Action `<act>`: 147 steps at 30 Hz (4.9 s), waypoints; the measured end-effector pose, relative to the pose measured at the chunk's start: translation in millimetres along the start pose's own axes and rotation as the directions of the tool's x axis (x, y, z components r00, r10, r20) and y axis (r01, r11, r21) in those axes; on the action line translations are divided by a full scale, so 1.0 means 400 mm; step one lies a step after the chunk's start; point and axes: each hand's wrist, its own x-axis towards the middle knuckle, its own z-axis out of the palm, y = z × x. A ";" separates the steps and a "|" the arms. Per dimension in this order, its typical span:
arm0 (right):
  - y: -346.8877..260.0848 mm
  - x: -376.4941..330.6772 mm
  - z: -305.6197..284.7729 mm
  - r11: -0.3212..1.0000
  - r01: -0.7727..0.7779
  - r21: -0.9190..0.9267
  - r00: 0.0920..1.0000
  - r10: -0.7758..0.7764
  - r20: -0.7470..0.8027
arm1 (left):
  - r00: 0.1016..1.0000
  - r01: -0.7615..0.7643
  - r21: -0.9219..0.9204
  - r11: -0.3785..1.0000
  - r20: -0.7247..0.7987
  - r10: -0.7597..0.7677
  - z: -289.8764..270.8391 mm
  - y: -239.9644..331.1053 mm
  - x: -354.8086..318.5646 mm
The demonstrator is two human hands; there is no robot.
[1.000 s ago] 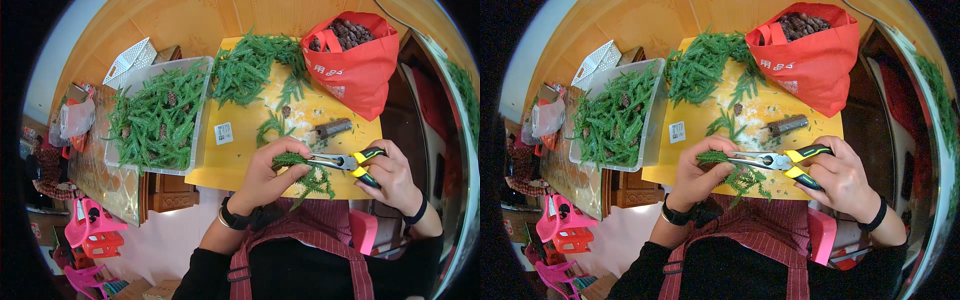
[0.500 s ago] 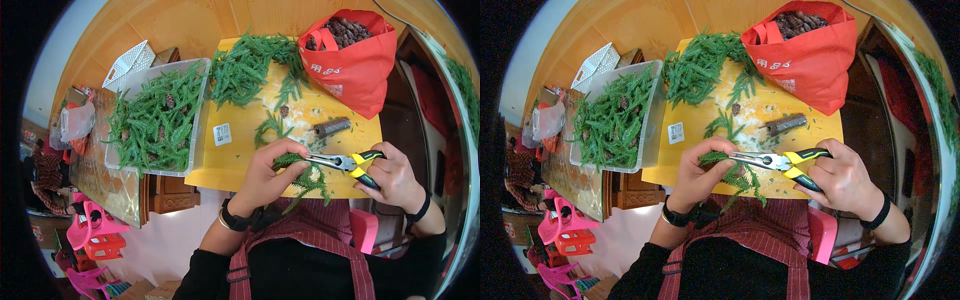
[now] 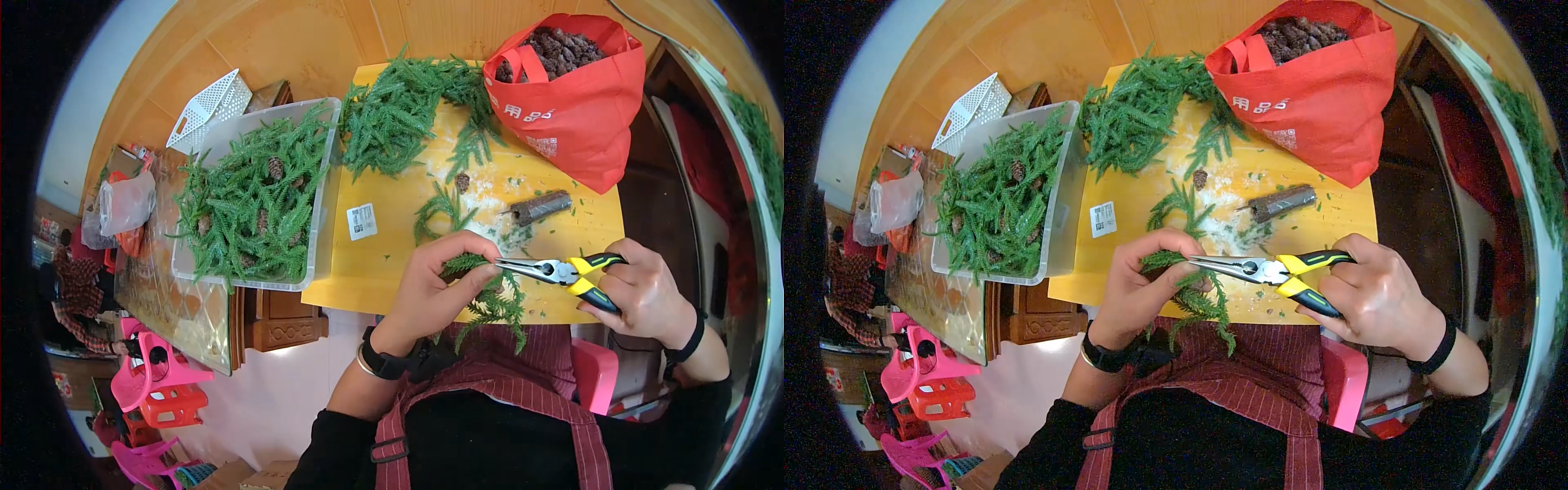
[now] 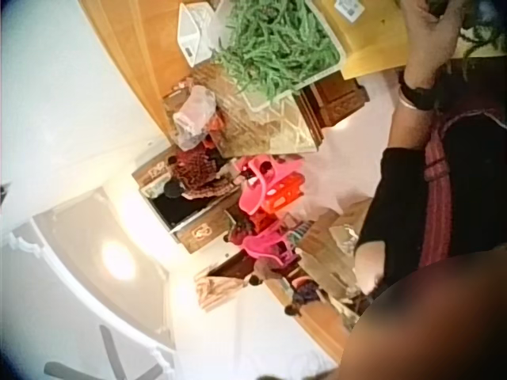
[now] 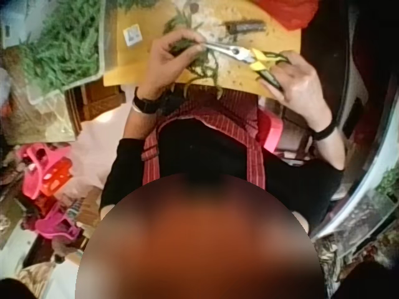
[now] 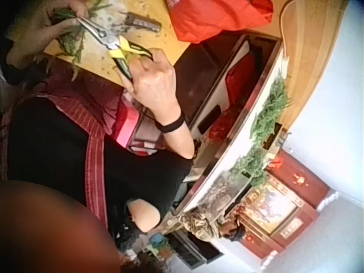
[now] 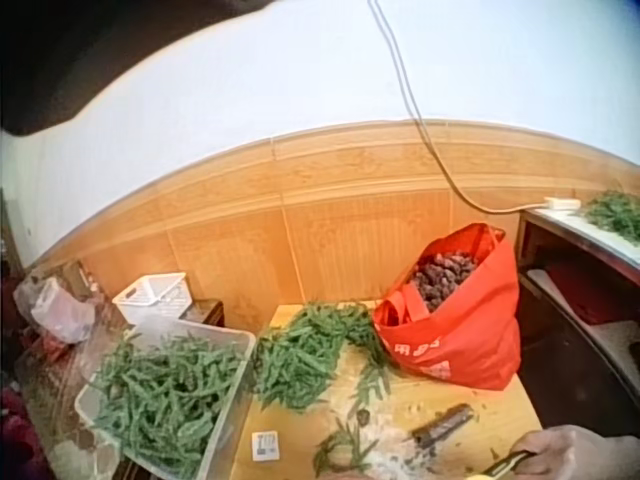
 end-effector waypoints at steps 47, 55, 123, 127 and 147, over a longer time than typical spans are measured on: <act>0.088 0.053 -0.015 0.922 0.285 0.263 0.953 -0.302 0.025 | 0.848 0.488 -0.561 0.669 0.488 -0.210 0.014 0.009 -0.019; 0.074 0.036 -0.030 0.902 0.151 0.404 0.966 -0.222 0.135 | 0.925 0.328 -0.474 0.817 0.338 -0.175 0.007 -0.003 -0.025; 0.009 -0.009 0.019 0.895 -0.170 0.411 0.982 0.190 -0.008 | 0.913 -0.199 0.409 0.891 -0.252 0.320 0.055 0.014 -0.014; 0.022 0.000 0.022 0.892 -0.146 0.428 0.987 0.160 0.004 | 0.934 -0.193 0.333 0.923 -0.225 0.276 0.048 0.011 -0.015; 0.046 0.013 0.009 0.923 0.023 0.383 1.000 -0.016 -0.021 | 0.992 0.029 -0.223 0.974 -0.114 -0.056 0.046 0.020 -0.011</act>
